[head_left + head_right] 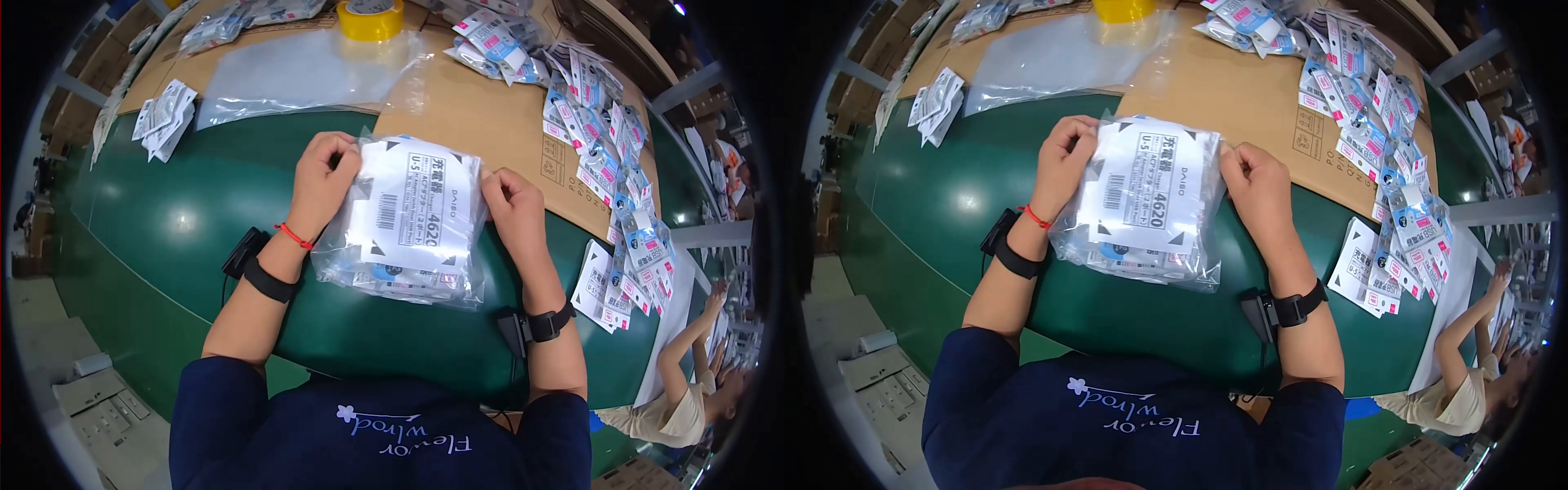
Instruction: The person packs chargers into a plastic bag, placing them in one by one before adding a label and setting the bag aside.
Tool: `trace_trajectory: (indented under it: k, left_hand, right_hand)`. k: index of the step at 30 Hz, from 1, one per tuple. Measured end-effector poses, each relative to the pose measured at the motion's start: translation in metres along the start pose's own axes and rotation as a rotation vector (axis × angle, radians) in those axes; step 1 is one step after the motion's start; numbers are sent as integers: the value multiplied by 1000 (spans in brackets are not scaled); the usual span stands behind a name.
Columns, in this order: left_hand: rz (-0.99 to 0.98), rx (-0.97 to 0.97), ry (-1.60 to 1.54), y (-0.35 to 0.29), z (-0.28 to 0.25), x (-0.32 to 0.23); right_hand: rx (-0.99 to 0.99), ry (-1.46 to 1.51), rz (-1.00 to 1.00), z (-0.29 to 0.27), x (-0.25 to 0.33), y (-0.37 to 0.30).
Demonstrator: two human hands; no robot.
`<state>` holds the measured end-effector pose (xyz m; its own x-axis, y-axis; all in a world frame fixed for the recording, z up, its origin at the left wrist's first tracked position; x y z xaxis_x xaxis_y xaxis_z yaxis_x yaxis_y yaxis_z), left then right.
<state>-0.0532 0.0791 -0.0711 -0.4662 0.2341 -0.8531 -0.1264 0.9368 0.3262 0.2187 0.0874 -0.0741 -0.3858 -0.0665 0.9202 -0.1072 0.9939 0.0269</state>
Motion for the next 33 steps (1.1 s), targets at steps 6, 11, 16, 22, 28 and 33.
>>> trace_trajectory:
  k: [6,11,16,22,28,33]
  left_hand:
    - [-38,-15,375,-3,-4,2]
    - [47,-111,219,-1,-14,1]
    - [-61,-56,1,-7,-14,4]
    - [-17,63,25,-13,-7,-14]
    - [76,-21,103,-9,-13,-21]
    - [452,-154,380,-15,-35,-80]
  right_hand:
    - [-103,-199,-162,-6,11,-5]
    - [-26,-95,6,-18,15,-3]
    - [-2,-226,-456,33,120,-29]
    - [33,-1084,-615,107,111,-53]
    - [10,-993,-594,101,107,-52]
    - [-144,-104,-381,12,79,-37]
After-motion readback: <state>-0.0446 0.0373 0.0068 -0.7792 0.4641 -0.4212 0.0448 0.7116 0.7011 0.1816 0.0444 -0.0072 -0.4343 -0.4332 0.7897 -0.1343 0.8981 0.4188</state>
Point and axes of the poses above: each hand's wrist, its own y-axis towards the middle knuckle, its own z-axis out of the palm, x = y × z, the point moved 8 cm from there along y, towards the middle knuckle, and after that the axes turned 6 degrees about y, right-handed, at the moved point
